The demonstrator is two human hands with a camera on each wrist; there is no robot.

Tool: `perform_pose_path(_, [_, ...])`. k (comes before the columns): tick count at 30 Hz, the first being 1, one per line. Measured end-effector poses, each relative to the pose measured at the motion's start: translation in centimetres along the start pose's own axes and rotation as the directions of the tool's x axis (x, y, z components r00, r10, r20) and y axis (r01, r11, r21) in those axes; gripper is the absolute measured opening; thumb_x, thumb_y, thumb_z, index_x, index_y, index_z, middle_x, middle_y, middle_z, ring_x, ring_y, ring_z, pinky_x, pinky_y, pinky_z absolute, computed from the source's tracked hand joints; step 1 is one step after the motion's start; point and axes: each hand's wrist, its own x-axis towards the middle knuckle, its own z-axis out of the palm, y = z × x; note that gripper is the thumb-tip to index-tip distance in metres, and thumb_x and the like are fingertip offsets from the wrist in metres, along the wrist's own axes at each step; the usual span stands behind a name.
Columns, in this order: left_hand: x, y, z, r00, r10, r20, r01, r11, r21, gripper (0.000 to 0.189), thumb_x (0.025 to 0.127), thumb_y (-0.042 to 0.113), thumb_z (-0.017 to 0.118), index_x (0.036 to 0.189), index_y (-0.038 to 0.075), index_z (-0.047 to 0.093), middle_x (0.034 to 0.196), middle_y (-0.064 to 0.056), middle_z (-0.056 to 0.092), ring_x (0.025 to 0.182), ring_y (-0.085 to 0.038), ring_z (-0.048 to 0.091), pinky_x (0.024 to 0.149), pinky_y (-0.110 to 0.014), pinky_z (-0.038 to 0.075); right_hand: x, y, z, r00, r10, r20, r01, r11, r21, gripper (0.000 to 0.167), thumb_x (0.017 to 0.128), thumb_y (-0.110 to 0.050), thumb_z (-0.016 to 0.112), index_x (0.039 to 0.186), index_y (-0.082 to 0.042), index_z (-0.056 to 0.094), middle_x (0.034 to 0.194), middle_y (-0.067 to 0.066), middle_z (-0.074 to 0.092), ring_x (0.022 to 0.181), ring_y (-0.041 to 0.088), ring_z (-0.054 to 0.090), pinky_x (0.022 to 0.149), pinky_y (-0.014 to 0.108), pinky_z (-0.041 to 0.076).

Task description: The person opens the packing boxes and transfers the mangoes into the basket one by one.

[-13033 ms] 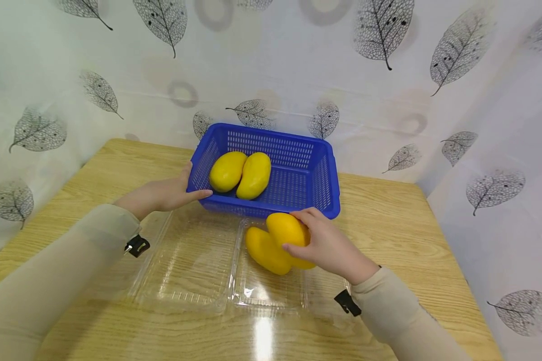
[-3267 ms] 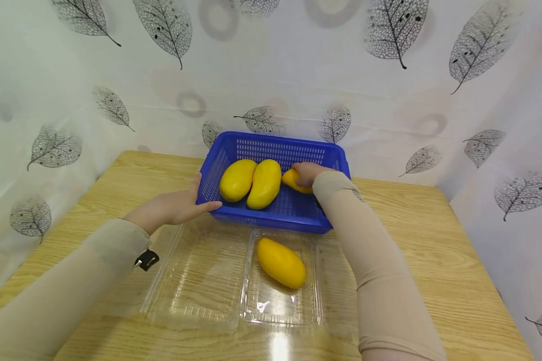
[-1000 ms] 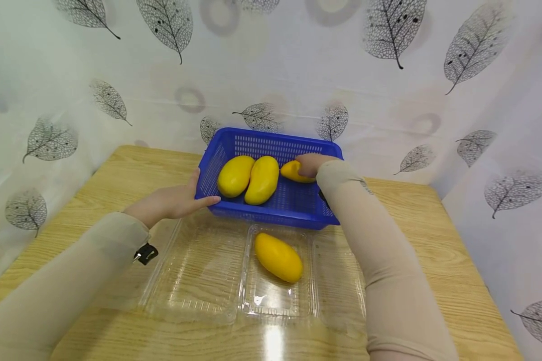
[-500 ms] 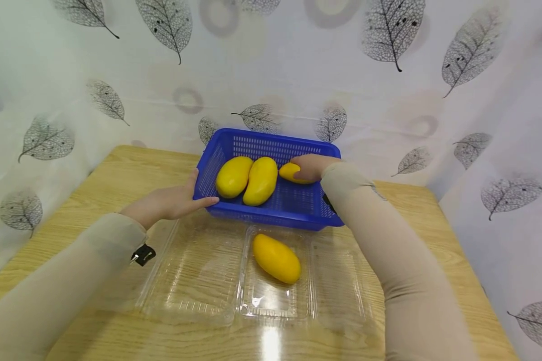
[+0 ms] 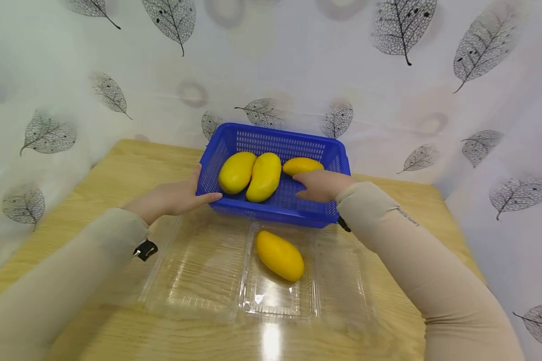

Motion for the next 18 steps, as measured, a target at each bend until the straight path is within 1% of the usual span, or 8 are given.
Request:
perform_pose_path(3, [0.2,0.1,0.0,1.0,-0.016,0.014,0.016,1.0,0.017,0.116,0.073,0.086,0.022,0.143,0.005,-0.024,0.143,-0.026,0.033,0.103,-0.034,0.057,0.064,-0.037,0.049,-0.5,0.0,0.3,0.999,-0.016,-0.031,0.016,1.0,0.003,0.056,0.097,-0.027,0.049,0.143,0.0,0.032,0.138,0.022,0.042,0.124,0.039,0.042,0.103,0.05,0.029])
perform_pose_path(5, [0.1,0.1,-0.1,1.0,-0.013,0.017,0.013,1.0,0.021,0.117,0.072,0.087,0.022,0.143,0.005,-0.024,0.142,-0.027,0.033,0.101,-0.034,0.058,0.058,-0.034,0.047,-0.9,-0.2,0.3,0.999,-0.018,-0.047,0.019,1.0,0.014,0.056,0.097,-0.026,0.049,0.143,0.0,0.033,0.137,0.022,0.043,0.123,0.038,0.044,0.103,0.049,0.03])
perform_pose_path(6, [0.1,0.1,-0.2,1.0,-0.012,0.016,0.012,1.0,0.025,0.118,0.071,0.088,0.021,0.143,0.005,-0.024,0.143,-0.027,0.033,0.101,-0.034,0.058,0.058,-0.034,0.047,-1.1,-0.2,0.4,0.998,-0.021,-0.054,0.022,1.0,0.019,0.055,0.097,-0.026,0.049,0.143,0.0,0.034,0.137,0.022,0.044,0.122,0.038,0.045,0.102,0.049,0.031])
perform_pose_path(10, [0.0,0.3,-0.2,1.0,-0.004,0.01,0.004,1.0,0.026,0.118,0.072,0.087,0.022,0.143,0.003,-0.023,0.144,-0.027,0.029,0.104,-0.035,0.057,0.055,-0.033,0.046,-1.9,-0.4,0.9,0.997,-0.034,-0.069,0.037,0.998,0.053,0.055,0.097,-0.028,0.05,0.143,-0.001,0.035,0.139,0.02,0.043,0.122,0.036,0.045,0.102,0.049,0.031])
perform_pose_path(15, [-0.2,0.4,-0.1,1.0,0.005,0.0,-0.005,1.0,0.031,0.12,0.071,0.088,0.021,0.143,0.002,-0.022,0.143,-0.029,0.031,0.087,-0.029,0.06,0.046,-0.032,0.042,-2.4,-0.4,1.5,0.996,-0.052,-0.079,0.057,0.997,0.061,0.053,0.097,-0.027,0.049,0.142,-0.001,0.037,0.137,0.021,0.044,0.124,0.037,0.043,0.103,0.048,0.03])
perform_pose_path(16, [-0.2,0.4,0.0,1.0,0.008,-0.003,-0.008,1.0,0.03,0.119,0.072,0.087,0.022,0.143,0.002,-0.022,0.143,-0.029,0.031,0.086,-0.029,0.06,0.045,-0.032,0.041,-2.5,-0.3,1.6,0.995,-0.052,-0.08,0.057,0.997,0.06,0.053,0.097,-0.027,0.049,0.141,-0.001,0.037,0.137,0.022,0.044,0.124,0.037,0.043,0.103,0.048,0.03])
perform_pose_path(18, [-0.2,0.5,0.0,1.0,0.015,-0.007,-0.015,0.999,0.031,0.118,0.073,0.086,0.022,0.143,0.001,-0.021,0.143,-0.029,0.03,0.09,-0.03,0.06,0.045,-0.031,0.041,-2.7,-0.3,1.7,0.996,-0.044,-0.075,0.049,0.997,0.064,0.053,0.097,-0.027,0.049,0.141,-0.001,0.037,0.137,0.021,0.044,0.125,0.036,0.042,0.104,0.048,0.03])
